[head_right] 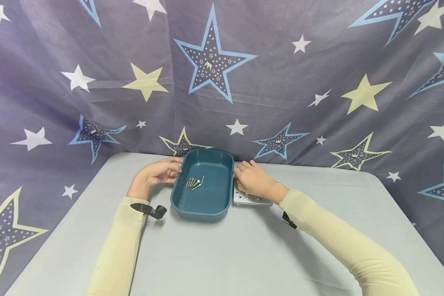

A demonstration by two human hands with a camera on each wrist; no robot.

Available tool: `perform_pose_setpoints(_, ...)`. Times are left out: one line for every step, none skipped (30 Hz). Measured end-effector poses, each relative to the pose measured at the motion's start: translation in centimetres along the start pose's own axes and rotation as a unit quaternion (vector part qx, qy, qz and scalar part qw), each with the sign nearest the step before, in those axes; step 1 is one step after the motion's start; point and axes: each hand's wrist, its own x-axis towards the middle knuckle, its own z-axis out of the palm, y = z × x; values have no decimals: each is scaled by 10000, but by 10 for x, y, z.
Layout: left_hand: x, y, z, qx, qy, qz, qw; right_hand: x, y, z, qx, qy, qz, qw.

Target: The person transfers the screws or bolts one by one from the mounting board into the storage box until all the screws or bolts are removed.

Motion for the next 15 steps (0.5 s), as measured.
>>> perform_pose_setpoints(0, 0, 0, 6, 1, 1, 10000, -1, 0, 1, -75, 45, -30, 10000)
perform_pose_setpoints(0, 0, 0, 13, -3, 8, 10000, -1, 0, 1, -156, 82, -60, 9998)
perform_pose_setpoints(1, -1, 0, 22, -7, 16, 10000, -1, 1, 2, -220, 136, -92, 9996)
perform_pose_setpoints(1, -1, 0, 19, 3, 16, 10000, -2, 1, 3, -289, 174, -113, 9994)
perform_pose_setpoints(1, -1, 0, 21, -4, 18, 10000, -2, 1, 3, -356, 200, -126, 9991)
perform_pose_setpoints(2, -1, -1, 22, -10, 18, 10000, -2, 1, 4, -411, 223, -137, 9988)
perform_pose_setpoints(2, -1, -1, 24, -14, 17, 10000, -2, 1, 4, -459, 224, -146, 9986)
perform_pose_setpoints(2, -1, -1, 25, -4, 13, 10000, -2, 1, 5, -509, 221, -146, 9984)
perform_pose_setpoints(2, -1, -1, 23, 11, 5, 10000, -2, 1, 5, -539, 212, -141, 9982)
perform_pose_setpoints(2, -1, -1, 18, 16, -3, 10000, -3, 1, 5, -570, 190, -134, 9981)
perform_pose_setpoints(1, -1, -1, 27, 9, -6, 10000, -3, 0, 5, -591, 180, -128, 9980)
perform_pose_setpoints(1, -1, -1, 29, 17, -8, 10000, -3, 0, 5, -599, 179, -127, 9980)
perform_pose_setpoints(1, -1, 0, 24, 25, -14, 10000, -3, 0, 5, -608, 185, -125, 9979)
perform_pose_setpoints(1, -1, 0, 23, 26, -18, 10000, -4, -1, 5, -612, 197, -122, 9979)
perform_pose_setpoints(1, -1, 0, 27, 20, -14, 10000, -4, -2, 4, -606, 204, -115, 9979)
